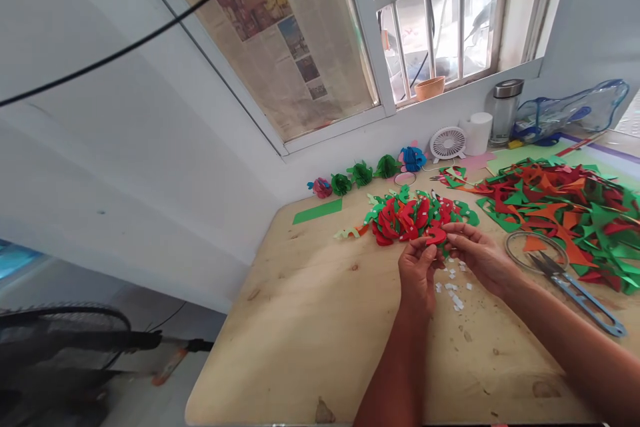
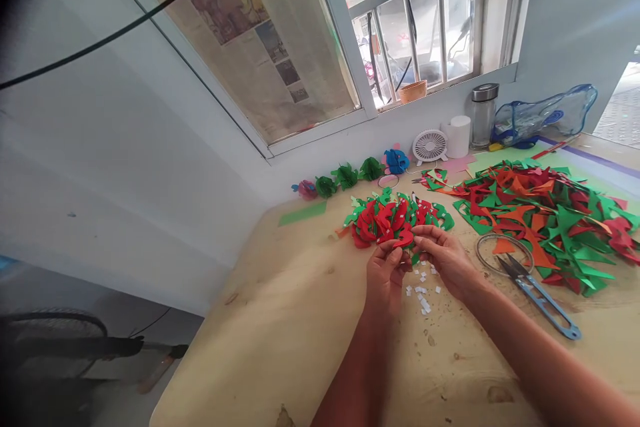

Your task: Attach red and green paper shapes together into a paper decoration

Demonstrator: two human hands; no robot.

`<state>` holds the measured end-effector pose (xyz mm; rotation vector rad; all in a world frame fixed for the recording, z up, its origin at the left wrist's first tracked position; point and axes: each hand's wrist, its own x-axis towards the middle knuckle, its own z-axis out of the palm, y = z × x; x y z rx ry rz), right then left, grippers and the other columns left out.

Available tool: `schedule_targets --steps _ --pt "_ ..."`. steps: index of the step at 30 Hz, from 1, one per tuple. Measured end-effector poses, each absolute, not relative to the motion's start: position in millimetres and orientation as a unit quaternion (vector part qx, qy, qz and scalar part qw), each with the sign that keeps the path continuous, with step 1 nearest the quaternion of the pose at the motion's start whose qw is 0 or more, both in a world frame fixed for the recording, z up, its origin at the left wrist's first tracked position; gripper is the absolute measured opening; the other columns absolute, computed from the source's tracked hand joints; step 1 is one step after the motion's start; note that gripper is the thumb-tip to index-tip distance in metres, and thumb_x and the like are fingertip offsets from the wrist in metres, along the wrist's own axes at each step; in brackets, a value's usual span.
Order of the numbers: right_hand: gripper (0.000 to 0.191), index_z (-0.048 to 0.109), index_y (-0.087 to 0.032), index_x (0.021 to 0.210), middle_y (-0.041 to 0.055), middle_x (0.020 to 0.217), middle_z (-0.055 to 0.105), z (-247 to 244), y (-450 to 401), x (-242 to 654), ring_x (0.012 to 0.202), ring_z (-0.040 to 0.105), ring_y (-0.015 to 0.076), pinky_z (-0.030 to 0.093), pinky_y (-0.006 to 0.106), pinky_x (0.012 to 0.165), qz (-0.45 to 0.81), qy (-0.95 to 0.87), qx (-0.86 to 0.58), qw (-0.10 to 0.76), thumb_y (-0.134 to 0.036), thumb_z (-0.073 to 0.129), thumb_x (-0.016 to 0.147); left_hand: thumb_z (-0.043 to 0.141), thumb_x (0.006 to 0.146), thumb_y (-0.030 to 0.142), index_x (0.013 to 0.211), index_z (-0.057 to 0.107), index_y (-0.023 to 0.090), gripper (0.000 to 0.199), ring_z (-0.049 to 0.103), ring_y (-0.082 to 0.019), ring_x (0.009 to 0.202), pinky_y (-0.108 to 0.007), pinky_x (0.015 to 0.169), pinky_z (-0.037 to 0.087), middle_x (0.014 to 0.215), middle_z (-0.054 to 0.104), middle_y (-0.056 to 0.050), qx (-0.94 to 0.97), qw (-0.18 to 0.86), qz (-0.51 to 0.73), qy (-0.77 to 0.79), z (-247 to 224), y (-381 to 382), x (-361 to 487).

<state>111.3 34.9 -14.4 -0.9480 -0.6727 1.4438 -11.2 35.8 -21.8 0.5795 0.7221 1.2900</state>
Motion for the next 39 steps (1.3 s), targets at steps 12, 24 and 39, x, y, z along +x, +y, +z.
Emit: schedule_targets --steps 12,24,39 --pt "0.028 0.059 -0.021 0.094 0.0022 0.074 0.066 -22 37 111 0.069 0.061 0.0172 0.048 0.029 0.063 0.413 -0.455 -0.512 0.600 -0.034 0.065 0.070 0.072 0.061 0.026 0.083 0.064 0.014 0.027 0.059 -0.013 0.064 -0.023 0.057 0.045 0.075 0.067 -0.005 0.417 0.596 0.548 0.414 -31 38 -10" --pt "0.024 0.058 -0.020 0.104 0.0055 0.082 0.069 -17 26 103 0.069 0.063 0.0177 0.050 0.031 0.065 0.036 -0.666 -0.544 0.509 -0.021 0.049 0.082 0.066 0.071 0.036 0.097 0.065 0.014 0.034 0.060 -0.019 0.084 -0.031 0.076 0.047 0.092 0.067 -0.010 0.508 0.505 0.530 0.453 -30 35 -14" --pt "0.027 0.055 -0.025 0.108 0.0036 0.081 0.067 -11 24 102 0.067 0.060 0.0183 0.048 0.033 0.065 0.108 -0.632 -0.575 0.508 -0.025 0.048 0.082 0.075 0.058 0.028 0.082 0.067 0.014 0.028 0.061 -0.015 0.074 -0.025 0.065 0.045 0.089 0.068 -0.007 0.292 0.669 0.573 0.371 -23 39 -14"
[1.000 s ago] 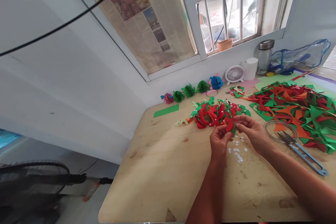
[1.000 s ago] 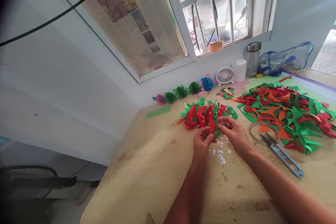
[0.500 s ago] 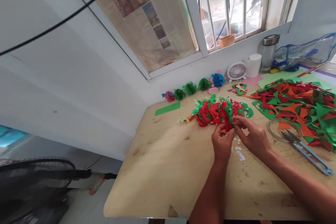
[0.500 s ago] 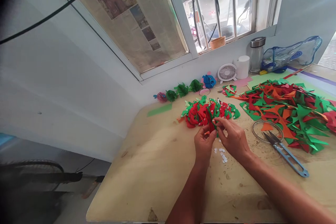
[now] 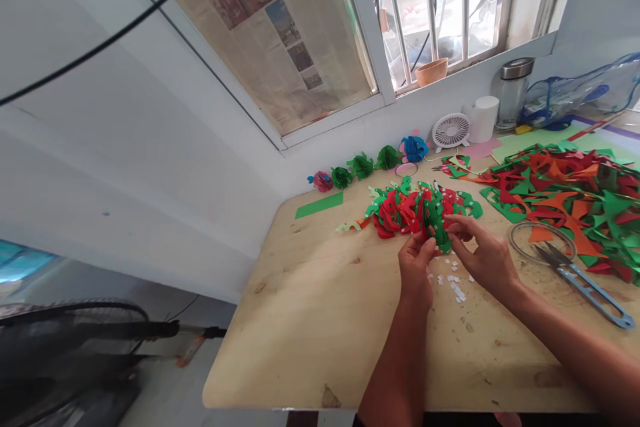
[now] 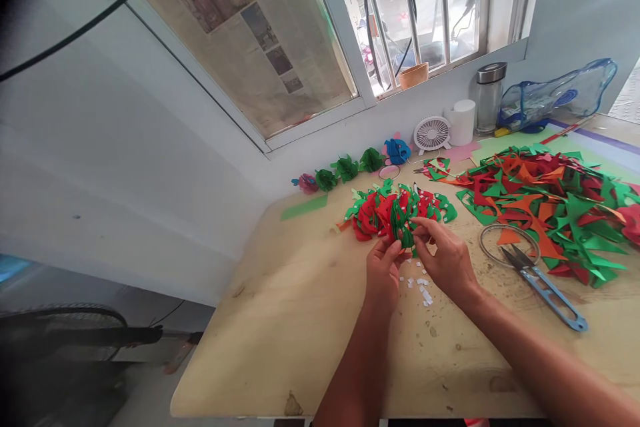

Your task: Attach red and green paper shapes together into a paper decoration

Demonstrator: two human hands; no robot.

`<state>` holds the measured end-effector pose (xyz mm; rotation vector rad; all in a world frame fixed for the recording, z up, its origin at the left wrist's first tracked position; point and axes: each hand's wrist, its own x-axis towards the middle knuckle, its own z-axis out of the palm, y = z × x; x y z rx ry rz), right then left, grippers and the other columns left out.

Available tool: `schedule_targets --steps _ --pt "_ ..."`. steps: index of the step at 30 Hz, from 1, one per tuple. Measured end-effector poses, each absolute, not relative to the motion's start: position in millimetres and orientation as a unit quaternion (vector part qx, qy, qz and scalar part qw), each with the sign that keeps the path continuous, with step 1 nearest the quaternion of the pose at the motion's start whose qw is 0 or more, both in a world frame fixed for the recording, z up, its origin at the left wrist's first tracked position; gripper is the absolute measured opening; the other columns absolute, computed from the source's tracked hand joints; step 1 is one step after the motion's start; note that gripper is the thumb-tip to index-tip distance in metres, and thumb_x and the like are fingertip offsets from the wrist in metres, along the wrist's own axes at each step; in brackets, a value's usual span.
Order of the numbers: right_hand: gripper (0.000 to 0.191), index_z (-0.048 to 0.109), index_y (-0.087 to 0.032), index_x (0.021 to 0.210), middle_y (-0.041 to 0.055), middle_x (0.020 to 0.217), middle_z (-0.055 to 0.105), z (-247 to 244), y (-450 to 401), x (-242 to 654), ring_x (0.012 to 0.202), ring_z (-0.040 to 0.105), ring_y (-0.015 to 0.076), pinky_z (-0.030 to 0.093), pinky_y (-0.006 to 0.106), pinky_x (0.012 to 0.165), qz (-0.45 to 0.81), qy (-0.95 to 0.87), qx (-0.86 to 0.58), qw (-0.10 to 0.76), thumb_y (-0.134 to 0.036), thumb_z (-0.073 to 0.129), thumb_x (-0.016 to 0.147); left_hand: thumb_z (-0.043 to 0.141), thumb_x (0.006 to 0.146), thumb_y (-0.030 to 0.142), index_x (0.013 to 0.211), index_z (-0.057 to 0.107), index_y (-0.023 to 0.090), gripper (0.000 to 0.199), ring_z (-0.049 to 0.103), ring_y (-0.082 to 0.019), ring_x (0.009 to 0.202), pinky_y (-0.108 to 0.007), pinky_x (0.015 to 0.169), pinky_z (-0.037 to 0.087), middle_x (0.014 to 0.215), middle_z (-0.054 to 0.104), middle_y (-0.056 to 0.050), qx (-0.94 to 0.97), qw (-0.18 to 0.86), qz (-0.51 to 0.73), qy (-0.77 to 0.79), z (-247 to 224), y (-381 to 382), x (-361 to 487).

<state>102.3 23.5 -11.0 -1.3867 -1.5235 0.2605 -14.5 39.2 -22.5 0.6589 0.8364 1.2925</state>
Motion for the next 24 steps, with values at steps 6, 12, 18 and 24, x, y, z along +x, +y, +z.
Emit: schedule_targets --steps 6,12,18,24 --pt "0.026 0.056 -0.023 0.105 0.0035 0.080 0.067 -6.0 22.7 101.9 0.062 0.057 0.0167 0.046 0.029 0.056 0.141 -0.597 -0.593 0.522 -0.026 0.050 0.080 0.074 0.060 0.028 0.083 0.067 0.014 0.028 0.061 -0.015 0.076 -0.026 0.067 0.047 0.092 0.067 -0.008 0.269 0.680 0.575 0.367 -19.7 38.9 -15.2" --pt "0.027 0.058 -0.024 0.104 0.0041 0.081 0.068 -6.8 24.6 103.5 0.063 0.059 0.0176 0.046 0.031 0.060 0.143 -0.583 -0.603 0.525 -0.029 0.050 0.079 0.073 0.061 0.030 0.084 0.066 0.015 0.029 0.063 -0.018 0.079 -0.028 0.067 0.049 0.092 0.068 -0.009 0.260 0.686 0.572 0.368 -19.0 39.0 -17.3" --pt "0.027 0.059 -0.023 0.104 0.0036 0.079 0.067 -8.4 26.4 106.9 0.061 0.056 0.0167 0.047 0.032 0.065 0.157 -0.565 -0.611 0.532 -0.032 0.051 0.079 0.071 0.063 0.030 0.086 0.065 0.015 0.028 0.065 -0.018 0.077 -0.029 0.067 0.049 0.091 0.069 -0.008 0.241 0.697 0.570 0.363 -17.2 39.2 -20.0" --pt "0.027 0.060 -0.022 0.102 0.0037 0.078 0.068 -5.9 27.9 108.1 0.066 0.060 0.0179 0.047 0.031 0.061 0.191 -0.541 -0.612 0.545 -0.034 0.053 0.079 0.070 0.064 0.031 0.085 0.065 0.015 0.027 0.066 -0.021 0.082 -0.031 0.069 0.051 0.094 0.069 -0.009 0.233 0.698 0.568 0.369 -16.2 39.5 -22.1"
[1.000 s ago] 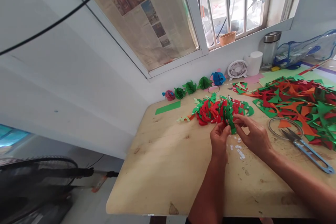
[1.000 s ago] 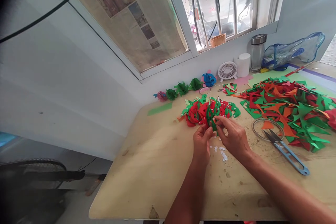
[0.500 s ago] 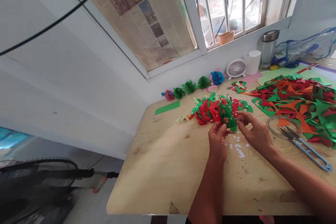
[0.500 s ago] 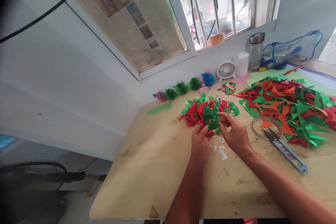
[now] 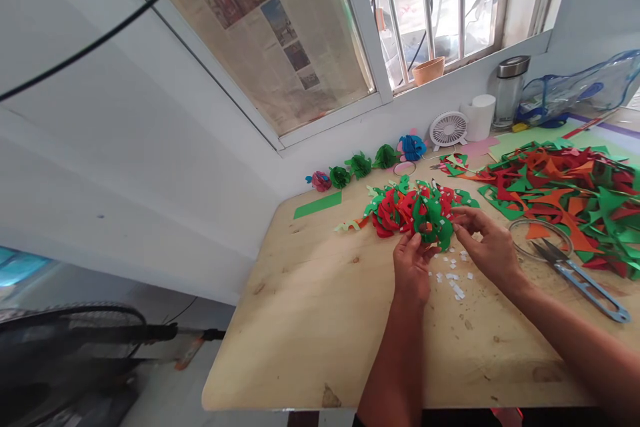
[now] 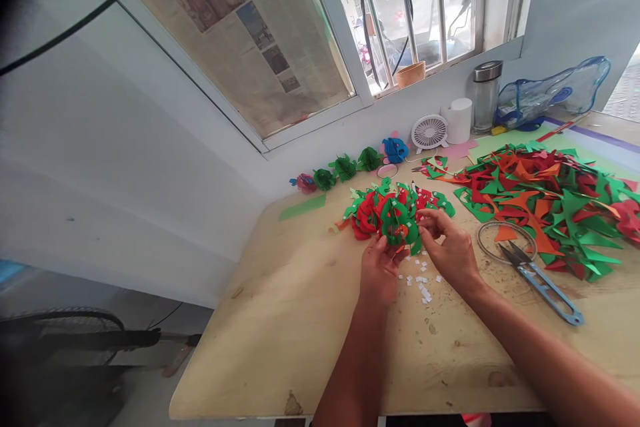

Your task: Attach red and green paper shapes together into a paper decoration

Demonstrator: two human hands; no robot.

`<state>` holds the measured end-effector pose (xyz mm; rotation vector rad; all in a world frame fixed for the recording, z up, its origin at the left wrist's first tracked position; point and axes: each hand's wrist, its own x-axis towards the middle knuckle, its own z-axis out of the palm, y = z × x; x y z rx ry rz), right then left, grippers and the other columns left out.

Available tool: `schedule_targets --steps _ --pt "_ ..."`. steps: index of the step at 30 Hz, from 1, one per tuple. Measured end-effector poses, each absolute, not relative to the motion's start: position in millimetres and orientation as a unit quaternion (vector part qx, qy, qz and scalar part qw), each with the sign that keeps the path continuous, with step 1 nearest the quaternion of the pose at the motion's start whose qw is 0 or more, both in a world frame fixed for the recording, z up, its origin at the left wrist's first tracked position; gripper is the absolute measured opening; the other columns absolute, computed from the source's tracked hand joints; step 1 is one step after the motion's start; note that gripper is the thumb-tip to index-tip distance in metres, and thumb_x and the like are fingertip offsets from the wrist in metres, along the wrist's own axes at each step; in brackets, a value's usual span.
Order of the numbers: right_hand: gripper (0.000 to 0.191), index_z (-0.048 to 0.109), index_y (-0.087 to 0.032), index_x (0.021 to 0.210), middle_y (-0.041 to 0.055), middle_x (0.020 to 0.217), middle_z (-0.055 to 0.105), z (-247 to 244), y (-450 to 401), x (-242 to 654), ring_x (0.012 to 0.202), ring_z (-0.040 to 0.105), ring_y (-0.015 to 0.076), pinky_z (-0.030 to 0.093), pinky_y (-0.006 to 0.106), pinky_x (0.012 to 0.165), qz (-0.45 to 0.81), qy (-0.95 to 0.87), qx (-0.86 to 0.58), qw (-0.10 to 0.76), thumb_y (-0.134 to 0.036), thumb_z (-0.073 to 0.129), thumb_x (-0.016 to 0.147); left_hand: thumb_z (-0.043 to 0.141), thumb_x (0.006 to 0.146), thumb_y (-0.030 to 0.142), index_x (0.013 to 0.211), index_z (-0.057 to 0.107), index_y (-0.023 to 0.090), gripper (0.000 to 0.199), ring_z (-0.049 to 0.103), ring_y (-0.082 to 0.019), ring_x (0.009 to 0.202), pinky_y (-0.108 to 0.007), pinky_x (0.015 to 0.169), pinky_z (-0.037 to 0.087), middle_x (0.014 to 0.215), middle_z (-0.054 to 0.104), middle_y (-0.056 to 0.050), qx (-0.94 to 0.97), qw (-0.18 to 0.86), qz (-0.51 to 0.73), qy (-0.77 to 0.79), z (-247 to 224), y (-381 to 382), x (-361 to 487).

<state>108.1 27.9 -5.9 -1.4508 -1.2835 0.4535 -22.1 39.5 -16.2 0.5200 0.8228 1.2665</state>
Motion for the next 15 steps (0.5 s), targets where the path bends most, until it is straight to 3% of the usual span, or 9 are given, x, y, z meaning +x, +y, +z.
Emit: schedule_targets --steps 7,15 --pt "0.024 0.061 -0.022 0.099 0.0047 0.081 0.068 -6 29 110 0.071 0.062 0.0193 0.048 0.034 0.067 0.217 -0.523 -0.613 0.551 -0.033 0.054 0.079 0.069 0.065 0.030 0.086 0.065 0.017 0.025 0.065 -0.019 0.080 -0.032 0.070 0.050 0.092 0.069 -0.007 0.222 0.713 0.572 0.339 -12 38 -24" --pt "0.033 0.059 -0.024 0.103 0.0033 0.079 0.066 -18 35 114 0.075 0.062 0.0210 0.048 0.034 0.068 0.370 -0.452 -0.536 0.609 -0.041 0.061 0.075 0.064 0.070 0.034 0.087 0.065 0.016 0.025 0.065 -0.022 0.086 -0.034 0.074 0.050 0.093 0.069 -0.009 0.223 0.732 0.556 0.325 -8 36 -26"
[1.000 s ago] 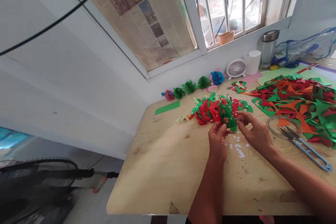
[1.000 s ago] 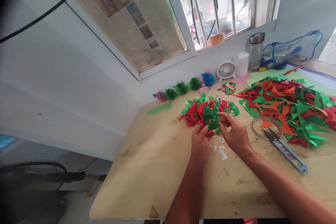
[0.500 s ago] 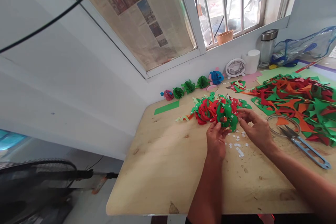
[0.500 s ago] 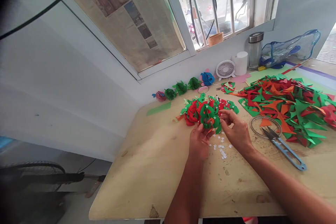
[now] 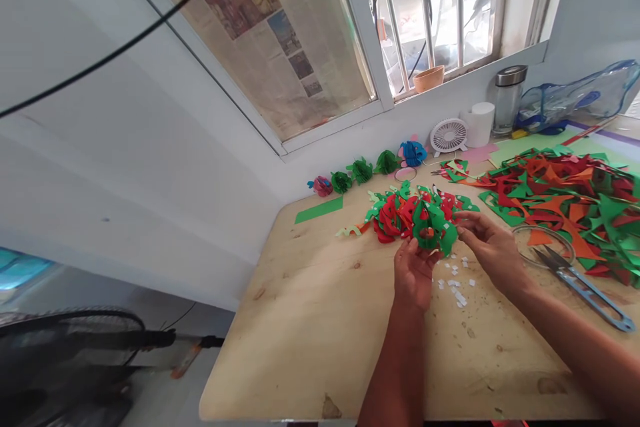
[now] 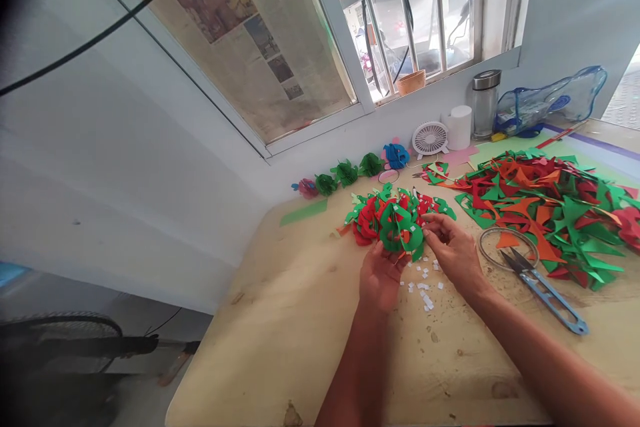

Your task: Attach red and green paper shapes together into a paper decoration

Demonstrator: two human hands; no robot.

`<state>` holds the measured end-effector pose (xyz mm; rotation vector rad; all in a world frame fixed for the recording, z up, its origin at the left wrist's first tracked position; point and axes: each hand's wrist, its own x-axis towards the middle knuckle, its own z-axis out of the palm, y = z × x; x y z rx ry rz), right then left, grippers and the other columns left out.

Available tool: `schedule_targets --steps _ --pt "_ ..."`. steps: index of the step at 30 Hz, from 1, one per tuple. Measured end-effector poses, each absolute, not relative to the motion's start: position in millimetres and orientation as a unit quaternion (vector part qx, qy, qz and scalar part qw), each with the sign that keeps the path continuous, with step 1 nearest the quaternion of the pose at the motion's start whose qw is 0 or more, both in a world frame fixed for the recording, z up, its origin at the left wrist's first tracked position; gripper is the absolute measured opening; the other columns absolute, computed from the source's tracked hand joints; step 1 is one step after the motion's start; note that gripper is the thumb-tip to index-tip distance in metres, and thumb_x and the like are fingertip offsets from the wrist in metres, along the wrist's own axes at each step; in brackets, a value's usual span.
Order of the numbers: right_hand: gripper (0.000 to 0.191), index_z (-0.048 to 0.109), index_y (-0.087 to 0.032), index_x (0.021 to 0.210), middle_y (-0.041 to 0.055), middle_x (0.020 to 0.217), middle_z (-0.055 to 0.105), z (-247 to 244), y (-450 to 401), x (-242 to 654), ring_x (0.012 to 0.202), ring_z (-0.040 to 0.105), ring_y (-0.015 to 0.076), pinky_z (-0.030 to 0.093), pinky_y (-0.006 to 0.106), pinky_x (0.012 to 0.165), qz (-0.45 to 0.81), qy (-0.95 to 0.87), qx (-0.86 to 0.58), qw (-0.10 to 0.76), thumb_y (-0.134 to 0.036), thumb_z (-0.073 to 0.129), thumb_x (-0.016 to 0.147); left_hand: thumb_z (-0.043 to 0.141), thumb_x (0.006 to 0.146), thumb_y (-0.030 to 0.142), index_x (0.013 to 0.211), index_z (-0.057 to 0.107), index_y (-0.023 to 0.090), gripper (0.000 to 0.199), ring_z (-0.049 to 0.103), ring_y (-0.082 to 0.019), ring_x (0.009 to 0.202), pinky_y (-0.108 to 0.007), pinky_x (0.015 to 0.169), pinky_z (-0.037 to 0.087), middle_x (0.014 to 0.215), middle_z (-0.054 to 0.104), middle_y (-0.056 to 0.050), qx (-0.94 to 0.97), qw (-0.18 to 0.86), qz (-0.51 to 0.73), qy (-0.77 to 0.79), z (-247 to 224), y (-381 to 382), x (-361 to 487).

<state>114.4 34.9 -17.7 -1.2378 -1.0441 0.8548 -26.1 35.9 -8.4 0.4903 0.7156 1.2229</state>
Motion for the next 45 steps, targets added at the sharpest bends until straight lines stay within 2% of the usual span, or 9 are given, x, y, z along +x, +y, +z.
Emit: schedule_targets --steps 12,21,29,33,36,45 --pt "0.029 0.062 -0.023 0.096 0.0007 0.069 0.058 -15 36 113 0.061 0.049 0.0139 0.039 0.026 0.052 0.468 -0.390 -0.479 0.632 -0.037 0.067 0.071 0.054 0.079 0.035 0.093 0.068 0.016 0.027 0.062 -0.022 0.096 -0.034 0.080 0.047 0.103 0.068 -0.010 0.207 0.780 0.525 0.269 -7 35 -29" --pt "0.029 0.065 -0.021 0.091 0.0018 0.071 0.058 -13 35 112 0.060 0.048 0.0132 0.039 0.026 0.053 0.497 -0.360 -0.478 0.628 -0.040 0.069 0.068 0.049 0.082 0.034 0.093 0.068 0.017 0.028 0.062 -0.022 0.094 -0.034 0.080 0.047 0.100 0.068 -0.009 0.177 0.796 0.517 0.259 -8 38 -30" --pt "0.025 0.067 -0.020 0.087 0.0010 0.068 0.058 -13 30 109 0.063 0.048 0.0130 0.038 0.027 0.060 0.554 -0.391 -0.418 0.605 -0.041 0.067 0.073 0.045 0.085 0.035 0.098 0.067 0.016 0.032 0.059 -0.022 0.102 -0.035 0.088 0.043 0.105 0.067 -0.010 0.184 0.809 0.502 0.244 -8 37 -31" --pt "0.022 0.065 -0.019 0.075 0.0009 0.068 0.056 -11 29 109 0.062 0.045 0.0124 0.037 0.027 0.060 0.574 -0.407 -0.398 0.588 -0.041 0.065 0.075 0.046 0.084 0.034 0.097 0.067 0.014 0.032 0.060 -0.024 0.099 -0.038 0.090 0.042 0.106 0.066 -0.011 0.198 0.810 0.497 0.243 -7 35 -29" --pt "0.026 0.061 -0.018 0.066 0.0007 0.065 0.053 -8 27 108 0.062 0.043 0.0122 0.036 0.026 0.059 0.583 -0.419 -0.382 0.581 -0.041 0.061 0.079 0.045 0.084 0.035 0.095 0.068 0.014 0.032 0.061 -0.024 0.096 -0.039 0.089 0.042 0.103 0.067 -0.011 0.208 0.808 0.495 0.242 -7 34 -28" --pt "0.023 0.063 -0.018 0.070 -0.0013 0.057 0.050 -7 26 109 0.059 0.041 0.0113 0.033 0.026 0.059 0.606 -0.420 -0.373 0.564 -0.040 0.063 0.077 0.046 0.083 0.035 0.094 0.068 0.015 0.031 0.061 -0.023 0.093 -0.039 0.087 0.043 0.101 0.067 -0.011 0.230 0.803 0.500 0.229 -9 35 -28"
